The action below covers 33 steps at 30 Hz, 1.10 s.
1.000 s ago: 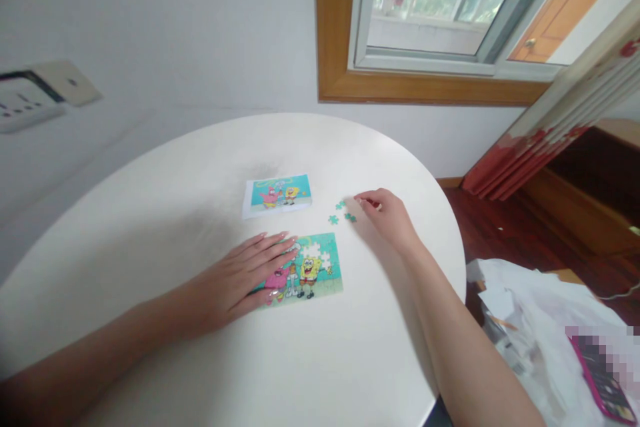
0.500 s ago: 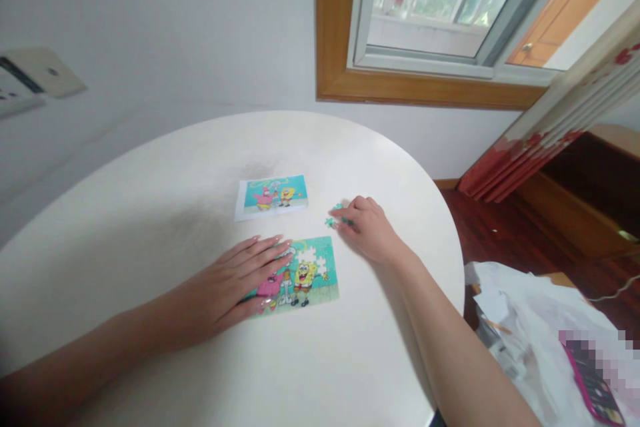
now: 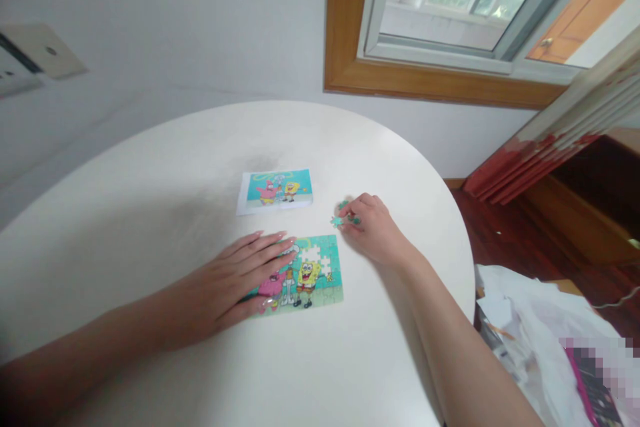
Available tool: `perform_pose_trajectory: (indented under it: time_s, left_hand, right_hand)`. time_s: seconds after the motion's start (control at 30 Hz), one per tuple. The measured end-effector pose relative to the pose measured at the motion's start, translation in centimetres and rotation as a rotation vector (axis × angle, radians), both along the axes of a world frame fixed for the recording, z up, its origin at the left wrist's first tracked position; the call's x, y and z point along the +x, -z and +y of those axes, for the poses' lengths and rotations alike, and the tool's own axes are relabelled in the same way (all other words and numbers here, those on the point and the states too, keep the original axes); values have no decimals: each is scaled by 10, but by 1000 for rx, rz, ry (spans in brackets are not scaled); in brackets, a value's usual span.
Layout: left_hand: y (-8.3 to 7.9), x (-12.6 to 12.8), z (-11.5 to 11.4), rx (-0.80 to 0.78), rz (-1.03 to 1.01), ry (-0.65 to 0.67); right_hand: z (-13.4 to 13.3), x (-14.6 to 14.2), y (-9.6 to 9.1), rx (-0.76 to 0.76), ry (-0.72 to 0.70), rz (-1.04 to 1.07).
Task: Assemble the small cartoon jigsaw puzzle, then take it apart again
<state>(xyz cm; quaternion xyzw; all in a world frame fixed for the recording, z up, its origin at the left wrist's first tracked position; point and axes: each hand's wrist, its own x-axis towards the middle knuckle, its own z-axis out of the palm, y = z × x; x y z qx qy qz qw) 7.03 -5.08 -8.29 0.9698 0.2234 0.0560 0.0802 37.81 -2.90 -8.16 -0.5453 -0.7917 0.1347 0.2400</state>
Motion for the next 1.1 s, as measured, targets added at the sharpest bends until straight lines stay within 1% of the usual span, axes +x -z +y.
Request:
perform_pose_trajectory:
  time_s: [0.13, 0.3, 0.33, 0.4, 0.5, 0.57, 0.67, 0.9, 1.1]
  left_hand:
    - [1, -1, 0, -1, 10, 1]
    - [0, -1, -1, -14, 13, -9]
    - [0, -1, -1, -17, 5, -10]
    - [0, -1, -1, -22, -21, -8]
    - [0, -1, 0, -23, -47, -2]
    - [0, -1, 0, -24, -54, -7]
    - [1, -1, 0, -27, -42, -11]
    - [-1, 0, -1, -29, -37, -16]
    - [1, 0, 0, -20, -28, -12]
  right_hand:
    - [-2, -3, -3, -41, 33, 63]
    - [-8, -11, -14, -176, 61, 154]
    - [-9, -12, -16, -199, 69, 198]
    - [-11, -15, -19, -257, 76, 349]
    - [-14, -18, -21, -406, 61, 633]
    - [-16, -21, -22, -494, 48, 734]
    - [-17, -23, -23, -544, 39, 770]
    - [-17, -22, -22, -517, 3, 733]
    - [-17, -21, -22, -581, 23, 772]
